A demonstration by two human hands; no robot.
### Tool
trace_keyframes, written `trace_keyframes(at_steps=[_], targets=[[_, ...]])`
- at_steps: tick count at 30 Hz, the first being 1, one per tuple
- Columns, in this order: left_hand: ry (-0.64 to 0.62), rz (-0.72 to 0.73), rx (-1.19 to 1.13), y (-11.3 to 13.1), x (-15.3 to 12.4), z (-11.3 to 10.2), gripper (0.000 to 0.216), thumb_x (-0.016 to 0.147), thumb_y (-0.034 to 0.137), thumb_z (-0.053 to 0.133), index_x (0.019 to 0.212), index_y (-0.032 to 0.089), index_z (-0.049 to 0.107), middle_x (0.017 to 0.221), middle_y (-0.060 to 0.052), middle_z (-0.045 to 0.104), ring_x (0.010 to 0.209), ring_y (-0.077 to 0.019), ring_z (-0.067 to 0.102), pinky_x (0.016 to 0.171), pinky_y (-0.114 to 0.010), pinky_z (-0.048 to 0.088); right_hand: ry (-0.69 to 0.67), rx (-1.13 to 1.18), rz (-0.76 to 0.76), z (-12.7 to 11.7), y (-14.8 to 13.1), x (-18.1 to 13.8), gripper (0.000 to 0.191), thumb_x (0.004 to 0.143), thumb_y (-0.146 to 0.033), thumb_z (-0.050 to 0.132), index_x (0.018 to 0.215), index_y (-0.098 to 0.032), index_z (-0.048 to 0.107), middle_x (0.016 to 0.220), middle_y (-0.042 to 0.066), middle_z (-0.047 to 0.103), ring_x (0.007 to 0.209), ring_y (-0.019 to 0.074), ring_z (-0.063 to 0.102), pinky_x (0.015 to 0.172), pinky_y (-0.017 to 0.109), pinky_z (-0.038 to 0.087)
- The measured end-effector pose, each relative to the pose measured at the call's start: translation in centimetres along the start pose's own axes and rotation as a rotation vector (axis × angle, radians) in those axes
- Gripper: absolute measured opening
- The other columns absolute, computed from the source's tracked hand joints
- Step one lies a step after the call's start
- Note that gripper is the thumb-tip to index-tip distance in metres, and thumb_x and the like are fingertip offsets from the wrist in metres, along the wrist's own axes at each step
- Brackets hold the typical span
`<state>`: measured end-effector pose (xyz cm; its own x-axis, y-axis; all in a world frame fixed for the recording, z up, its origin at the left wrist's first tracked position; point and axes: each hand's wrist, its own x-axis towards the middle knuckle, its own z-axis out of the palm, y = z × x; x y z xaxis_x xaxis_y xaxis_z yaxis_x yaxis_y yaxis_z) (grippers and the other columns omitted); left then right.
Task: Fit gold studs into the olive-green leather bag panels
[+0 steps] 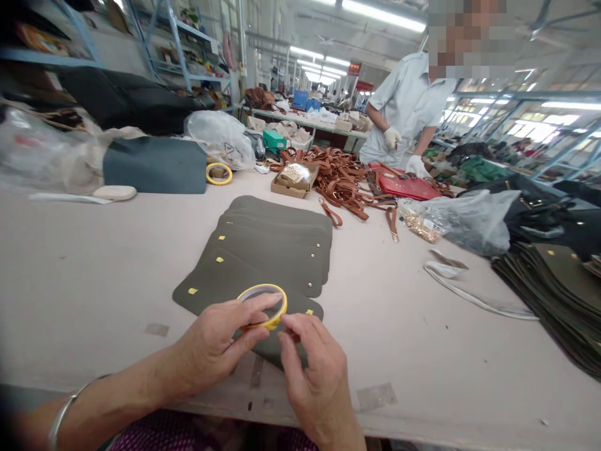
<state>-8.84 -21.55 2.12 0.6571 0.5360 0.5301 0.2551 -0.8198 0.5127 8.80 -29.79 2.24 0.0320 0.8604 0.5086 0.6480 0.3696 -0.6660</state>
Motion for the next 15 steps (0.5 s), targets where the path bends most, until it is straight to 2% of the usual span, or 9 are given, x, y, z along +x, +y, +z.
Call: trace_keyframes(at_steps=[7, 12, 15], targets=[[0.022, 0.111, 0.166, 1.6, -0.1, 0.9, 0.037, 0.098, 0.022, 0.041, 0.135, 0.015, 0.04, 0.096, -0.006, 0.072, 0.074, -0.0154, 0.067, 0.065, -0.029, 0.055, 0.048, -0.154, -0.181, -0.1, 0.0, -0.6, 0.023, 0.089, -0.007, 0.052, 0.104, -0.02, 0.064, 0.095, 0.007, 0.069, 0.09, 0.0157, 0.065, 0.079, 0.027, 0.055], [0.011, 0.066, 0.153, 2.0, -0.6, 1.4, 0.035, 0.098, 0.021, 0.041, 0.133, 0.018, 0.04, 0.1, -0.004, 0.071, 0.078, -0.0164, 0.068, 0.066, -0.029, 0.054, 0.038, -0.191, -0.238, 0.2, 0.2, -1.1, 0.019, 0.088, -0.005, 0.051, 0.095, -0.019, 0.061, 0.085, 0.005, 0.068, 0.081, 0.0146, 0.065, 0.074, 0.026, 0.054], [-0.091, 0.009, 0.119, 2.0, -0.6, 1.3, 0.028, 0.096, 0.018, 0.041, 0.124, 0.019, 0.045, 0.097, -0.002, 0.07, 0.081, -0.0171, 0.067, 0.068, -0.029, 0.053, 0.062, -0.252, -0.259, 0.7, 0.5, -1.3, 0.017, 0.086, -0.005, 0.052, 0.089, -0.02, 0.059, 0.078, 0.002, 0.067, 0.072, 0.0127, 0.065, 0.068, 0.024, 0.052]])
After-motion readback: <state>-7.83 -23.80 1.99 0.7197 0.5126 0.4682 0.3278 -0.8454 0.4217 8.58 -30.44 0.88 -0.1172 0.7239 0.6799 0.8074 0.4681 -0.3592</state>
